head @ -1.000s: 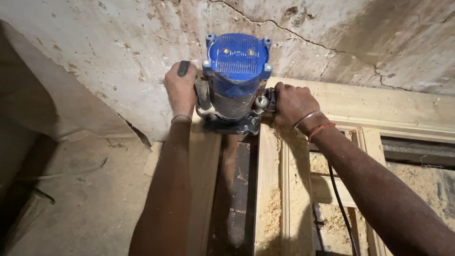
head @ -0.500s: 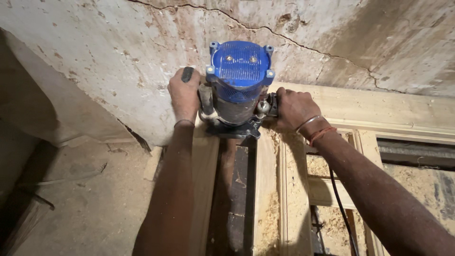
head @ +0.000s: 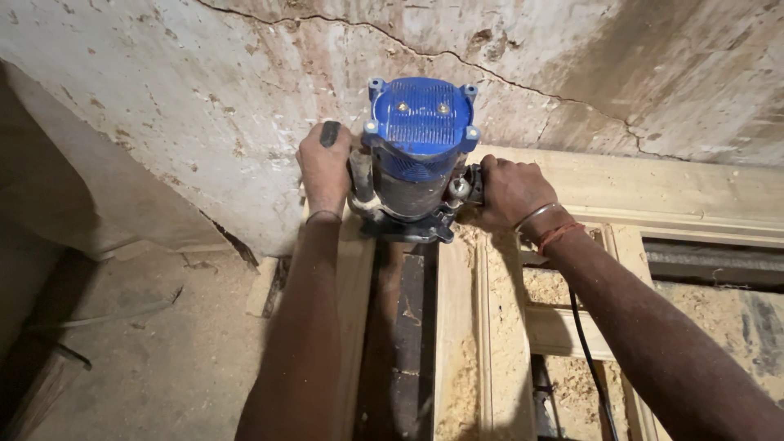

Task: The person uses a handheld electric router to shape the edges of a large wooden door frame lying on the floor. They guide the tool along the frame's perimeter and internal panels, creating grooves and removing material.

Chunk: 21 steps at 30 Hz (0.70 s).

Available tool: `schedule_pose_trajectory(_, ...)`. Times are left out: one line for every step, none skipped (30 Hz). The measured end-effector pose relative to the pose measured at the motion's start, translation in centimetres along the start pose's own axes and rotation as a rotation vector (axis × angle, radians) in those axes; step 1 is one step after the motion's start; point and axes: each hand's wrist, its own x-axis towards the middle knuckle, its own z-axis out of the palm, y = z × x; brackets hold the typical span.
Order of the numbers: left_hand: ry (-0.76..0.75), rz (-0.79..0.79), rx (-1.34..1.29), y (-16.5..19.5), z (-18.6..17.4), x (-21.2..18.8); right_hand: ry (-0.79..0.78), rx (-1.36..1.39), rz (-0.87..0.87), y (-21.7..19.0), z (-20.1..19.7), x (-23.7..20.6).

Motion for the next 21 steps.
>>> schedule_pose_trajectory(0.0,0.006,-0.006,0.2,-0.1,0.0,0.038,0.007,-0.017,0.0,0.0,0.0)
schedule_pose_trajectory(0.002,-0.004,0.014,0.4,-0.2,0.0,0.076,0.015,-0.036,0.0,0.0,-0.1)
schedule_pose_trajectory(0.004,-0.015,0.035,0.6,-0.3,0.0,0.07,0.014,-0.027,0.0,0.1,-0.1)
schedule_pose_trajectory(0.007,-0.025,0.056,0.8,-0.3,0.0,0.063,0.013,-0.018,0.0,0.1,-0.1)
schedule_pose_trajectory(0.003,-0.033,0.054,1.0,-0.5,0.0,0.057,0.012,-0.009,-0.1,0.0,-0.1)
schedule_pose_trajectory(-0.002,-0.043,0.051,1.2,-0.6,0.0,0.08,0.001,-0.019,-0.1,0.0,-0.1)
schedule_pose_trajectory(-0.006,-0.052,0.048,1.4,-0.6,0.0,0.104,-0.01,-0.029,-0.3,-0.1,-0.1)
schedule_pose_trajectory(-0.008,-0.068,0.077,1.6,-0.7,0.0,0.129,-0.021,-0.039,-0.4,-0.3,-0.1)
schedule_pose_trajectory(-0.009,-0.085,0.106,1.7,-0.8,0.0,0.061,-0.028,-0.011,-0.6,-0.5,-0.1)
schedule_pose_trajectory(-0.01,-0.102,0.135,1.9,-0.9,0.0,-0.006,-0.035,0.018,-0.8,-0.7,-0.1)
schedule_pose_trajectory(-0.006,-0.096,0.157,2.0,-0.9,0.1,-0.075,-0.041,0.048,-0.9,-0.9,-0.2)
schedule_pose_trajectory(-0.003,-0.092,0.178,2.1,-0.9,0.0,-0.076,-0.042,0.051,-1.0,-1.0,-0.3)
schedule_pose_trajectory(0.001,-0.086,0.2,2.2,-1.0,0.1,-0.076,-0.042,0.055,-1.1,-1.2,-0.4)
schedule_pose_trajectory(-0.003,-0.092,0.186,2.4,-1.1,0.2,-0.075,-0.042,0.058,-1.2,-1.3,-0.4)
schedule_pose_trajectory(-0.006,-0.097,0.172,2.5,-1.2,0.1,-0.05,-0.038,0.043,-1.2,-1.3,-0.4)
schedule_pose_trajectory(-0.009,-0.103,0.158,2.6,-1.3,0.1,-0.024,-0.034,0.027,-1.1,-1.2,-0.4)
schedule_pose_trajectory(-0.019,-0.114,0.173,2.8,-1.4,0.1,0.002,-0.031,0.011,-1.0,-1.1,-0.4)
schedule_pose_trajectory(-0.029,-0.124,0.187,2.9,-1.5,0.1,0.031,-0.017,0.0,-0.9,-0.9,-0.3)
schedule_pose_trajectory(-0.039,-0.134,0.202,3.1,-1.6,0.1,0.06,-0.003,-0.011,-0.8,-0.7,-0.2)
schedule_pose_trajectory(-0.039,-0.147,0.189,3.2,-1.7,0.1,0.089,0.011,-0.022,-0.6,-0.5,-0.1)
schedule_pose_trajectory(-0.04,-0.159,0.176,3.4,-1.8,0.1,0.121,0.014,-0.038,-0.5,-0.4,-0.1)
